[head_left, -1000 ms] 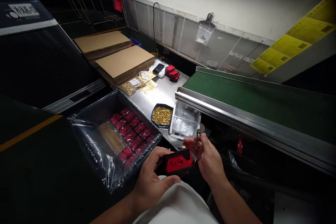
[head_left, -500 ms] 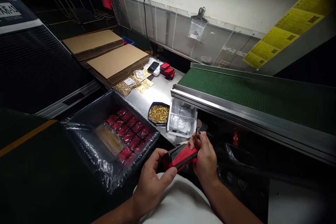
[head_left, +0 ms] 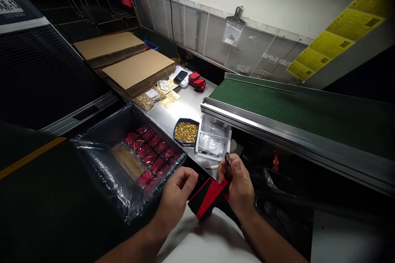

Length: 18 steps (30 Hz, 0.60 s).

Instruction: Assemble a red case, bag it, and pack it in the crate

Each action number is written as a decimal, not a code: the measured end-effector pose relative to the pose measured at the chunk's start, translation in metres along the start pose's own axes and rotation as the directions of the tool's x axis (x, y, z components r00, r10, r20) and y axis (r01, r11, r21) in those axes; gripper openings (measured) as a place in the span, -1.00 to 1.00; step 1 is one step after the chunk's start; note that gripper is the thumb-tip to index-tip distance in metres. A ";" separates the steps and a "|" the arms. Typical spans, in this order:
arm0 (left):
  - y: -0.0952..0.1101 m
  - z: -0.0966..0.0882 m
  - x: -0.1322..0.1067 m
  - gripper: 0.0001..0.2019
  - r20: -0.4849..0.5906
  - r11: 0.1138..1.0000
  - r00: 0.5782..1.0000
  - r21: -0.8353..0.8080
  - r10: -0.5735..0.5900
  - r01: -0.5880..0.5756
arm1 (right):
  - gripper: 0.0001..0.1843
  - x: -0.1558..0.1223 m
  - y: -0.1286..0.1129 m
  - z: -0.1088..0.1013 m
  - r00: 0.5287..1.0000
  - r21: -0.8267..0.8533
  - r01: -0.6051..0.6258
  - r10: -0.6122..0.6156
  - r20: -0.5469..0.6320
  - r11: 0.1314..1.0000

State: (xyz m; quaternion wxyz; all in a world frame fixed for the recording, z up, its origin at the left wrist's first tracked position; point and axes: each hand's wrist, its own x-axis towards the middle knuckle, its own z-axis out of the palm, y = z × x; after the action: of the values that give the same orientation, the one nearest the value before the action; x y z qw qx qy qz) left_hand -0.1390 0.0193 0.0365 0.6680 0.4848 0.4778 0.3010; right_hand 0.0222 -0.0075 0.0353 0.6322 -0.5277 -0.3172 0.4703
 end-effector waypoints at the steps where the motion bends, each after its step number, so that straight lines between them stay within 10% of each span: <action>1: 0.002 -0.001 0.004 -0.66 0.073 0.999 0.997 -0.012 -0.033 0.034 | -0.56 -0.001 -0.001 0.001 0.999 0.001 -0.010 0.009 0.037 1.000; 6: 0.006 -0.003 0.007 -0.43 0.498 0.985 0.859 -0.057 -0.116 0.166 | -0.59 -0.004 -0.003 0.005 0.998 0.008 0.056 -0.056 0.012 0.998; 18: -0.003 0.000 -0.005 -0.19 0.306 0.998 0.952 0.056 0.023 -0.042 | -0.65 -0.013 -0.001 -0.003 0.968 -0.088 0.225 -0.233 -0.096 0.970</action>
State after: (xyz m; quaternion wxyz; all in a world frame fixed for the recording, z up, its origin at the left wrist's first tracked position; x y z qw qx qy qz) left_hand -0.1405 0.0142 0.0353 0.7135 0.5537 0.3697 0.2185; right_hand 0.0204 -0.0202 0.0363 0.6778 -0.5353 -0.3598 0.3530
